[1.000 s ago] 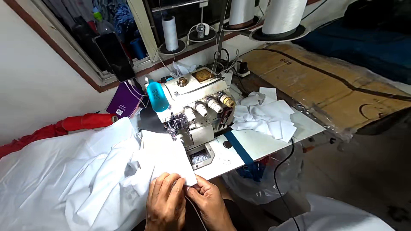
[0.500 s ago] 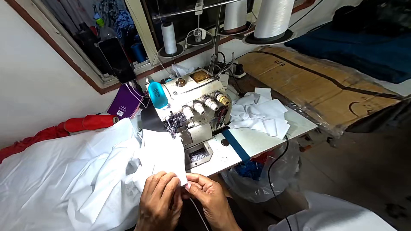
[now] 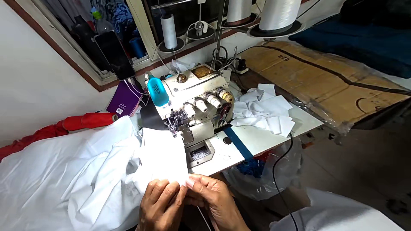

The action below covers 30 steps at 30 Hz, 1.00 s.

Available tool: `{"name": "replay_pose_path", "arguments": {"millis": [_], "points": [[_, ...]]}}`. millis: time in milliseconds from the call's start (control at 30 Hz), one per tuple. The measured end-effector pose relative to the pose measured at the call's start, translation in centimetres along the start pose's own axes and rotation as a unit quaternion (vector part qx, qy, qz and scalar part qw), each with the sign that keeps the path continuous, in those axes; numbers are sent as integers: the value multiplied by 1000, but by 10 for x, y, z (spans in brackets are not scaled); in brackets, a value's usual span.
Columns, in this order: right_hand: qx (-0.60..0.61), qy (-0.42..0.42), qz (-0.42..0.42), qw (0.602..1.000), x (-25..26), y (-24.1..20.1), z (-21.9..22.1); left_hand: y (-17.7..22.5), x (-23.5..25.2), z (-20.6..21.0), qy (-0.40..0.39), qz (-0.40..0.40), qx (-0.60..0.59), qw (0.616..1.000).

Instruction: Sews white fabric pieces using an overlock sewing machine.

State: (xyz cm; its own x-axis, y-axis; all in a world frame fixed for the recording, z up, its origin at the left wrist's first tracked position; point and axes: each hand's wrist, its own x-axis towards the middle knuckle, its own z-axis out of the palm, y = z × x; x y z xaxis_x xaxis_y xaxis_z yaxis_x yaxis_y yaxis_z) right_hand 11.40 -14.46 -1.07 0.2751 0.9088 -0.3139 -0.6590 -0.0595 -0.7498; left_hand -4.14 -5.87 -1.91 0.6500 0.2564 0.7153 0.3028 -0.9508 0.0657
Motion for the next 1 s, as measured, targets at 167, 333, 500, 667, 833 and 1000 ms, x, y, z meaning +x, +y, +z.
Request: {"name": "replay_pose_path", "arguments": {"millis": [167,333,500,667,833,1000], "points": [[3,18,26,1000,9,2,1,8,24,-10,-42,-123,-81,988],[18,27,38,999,5,-3,5,-11,37,25,-75,-215,82,970],[22,49,11,998,31,-2,10,-21,51,31,-101,-249,111,957],[-36,84,-42,995,64,-7,16,-42,64,43,-125,-296,133,938],[-124,150,-91,977,101,-9,24,-62,87,52,-177,-365,153,901],[-136,174,-134,966,102,1,24,-65,112,52,-255,-503,130,815]]}}
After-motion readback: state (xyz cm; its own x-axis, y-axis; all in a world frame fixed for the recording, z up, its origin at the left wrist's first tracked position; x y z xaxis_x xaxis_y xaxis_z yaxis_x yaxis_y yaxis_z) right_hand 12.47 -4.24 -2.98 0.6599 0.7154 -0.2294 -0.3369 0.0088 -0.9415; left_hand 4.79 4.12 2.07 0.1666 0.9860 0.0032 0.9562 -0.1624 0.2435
